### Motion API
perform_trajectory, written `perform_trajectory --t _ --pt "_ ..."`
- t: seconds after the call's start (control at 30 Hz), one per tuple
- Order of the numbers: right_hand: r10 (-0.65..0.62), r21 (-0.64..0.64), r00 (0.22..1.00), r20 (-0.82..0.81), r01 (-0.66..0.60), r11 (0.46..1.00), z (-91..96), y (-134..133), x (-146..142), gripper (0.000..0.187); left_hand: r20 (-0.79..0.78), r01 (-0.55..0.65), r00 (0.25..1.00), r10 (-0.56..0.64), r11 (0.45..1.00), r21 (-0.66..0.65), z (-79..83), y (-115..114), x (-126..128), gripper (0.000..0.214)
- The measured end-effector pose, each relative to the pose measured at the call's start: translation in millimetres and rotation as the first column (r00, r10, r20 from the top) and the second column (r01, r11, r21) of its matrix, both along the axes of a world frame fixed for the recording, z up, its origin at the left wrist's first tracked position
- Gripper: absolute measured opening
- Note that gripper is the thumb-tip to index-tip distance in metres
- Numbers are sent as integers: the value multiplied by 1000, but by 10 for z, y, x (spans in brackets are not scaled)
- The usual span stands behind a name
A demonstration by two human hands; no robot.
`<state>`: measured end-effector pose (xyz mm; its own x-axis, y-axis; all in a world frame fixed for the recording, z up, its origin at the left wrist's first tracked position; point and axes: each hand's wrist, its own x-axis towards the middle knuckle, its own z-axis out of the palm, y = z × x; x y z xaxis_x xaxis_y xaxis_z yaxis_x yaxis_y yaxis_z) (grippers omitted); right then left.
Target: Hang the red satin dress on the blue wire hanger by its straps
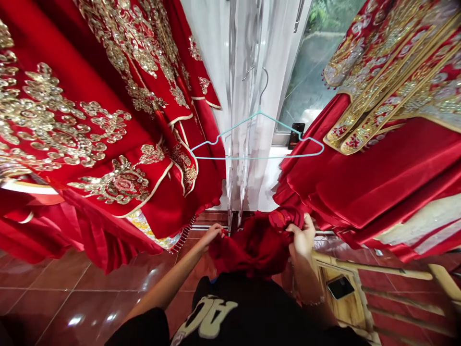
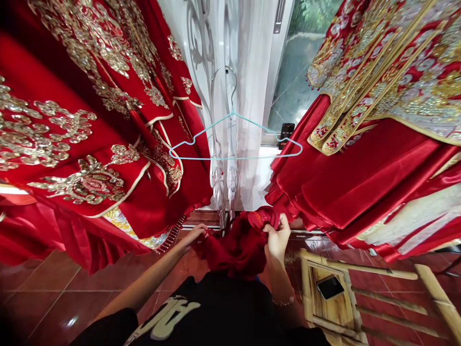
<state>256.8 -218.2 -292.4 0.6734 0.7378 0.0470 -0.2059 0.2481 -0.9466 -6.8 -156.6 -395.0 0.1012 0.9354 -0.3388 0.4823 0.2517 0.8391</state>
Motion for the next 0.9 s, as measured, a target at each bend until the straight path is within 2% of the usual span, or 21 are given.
perform_trajectory --t 0.07,0.1,0.17,0.2,0.23,0.27,0.33,0.43,0.5,0.6,0.7,0.77,0.83,0.9 --pt "55 0 994 -94 -55 998 -12 13 -25 24 196 -63 979 60 998 11 138 -124 48 21" --pt "81 4 987 -138 -81 997 -9 17 -47 26 334 -105 938 97 994 7 232 -184 80 29" --pt "144 25 968 -204 -142 990 15 21 -122 31 593 -151 795 132 988 -18 440 -284 194 38" --pt "182 39 957 -226 -178 983 35 21 -176 34 676 -140 728 111 990 -13 538 -320 281 39" --pt "221 52 945 -243 -215 975 58 19 -235 35 720 -108 691 66 994 13 620 -343 387 38" --pt "253 65 932 -258 -245 967 82 15 -298 36 725 -74 688 8 995 59 681 -354 504 36" --pt "299 82 910 -285 -288 954 128 0 -410 34 714 -107 700 -16 986 127 729 -342 732 27" --pt "342 78 891 -298 -334 939 178 -42 -490 35 720 -326 672 176 943 74 654 -277 902 17" --pt "348 75 893 -287 -341 937 199 -74 -473 34 713 -395 648 267 918 15 568 -234 833 20" --pt "311 70 916 -254 -303 950 223 -117 -400 34 698 -366 621 356 920 -144 452 -199 517 22" --pt "286 67 935 -210 -278 958 247 -149 -360 36 636 -314 619 461 887 -337 346 -195 173 30" --pt "298 77 935 -192 -288 954 267 -165 -370 36 583 -253 683 441 891 -377 260 -205 46 38" --pt "335 92 924 -184 -323 942 290 -179 -402 34 548 -112 772 321 918 -381 161 -215 31 46" --pt "382 106 907 -176 -368 924 313 -193 -443 32 549 46 817 176 930 -366 61 -209 109 50"
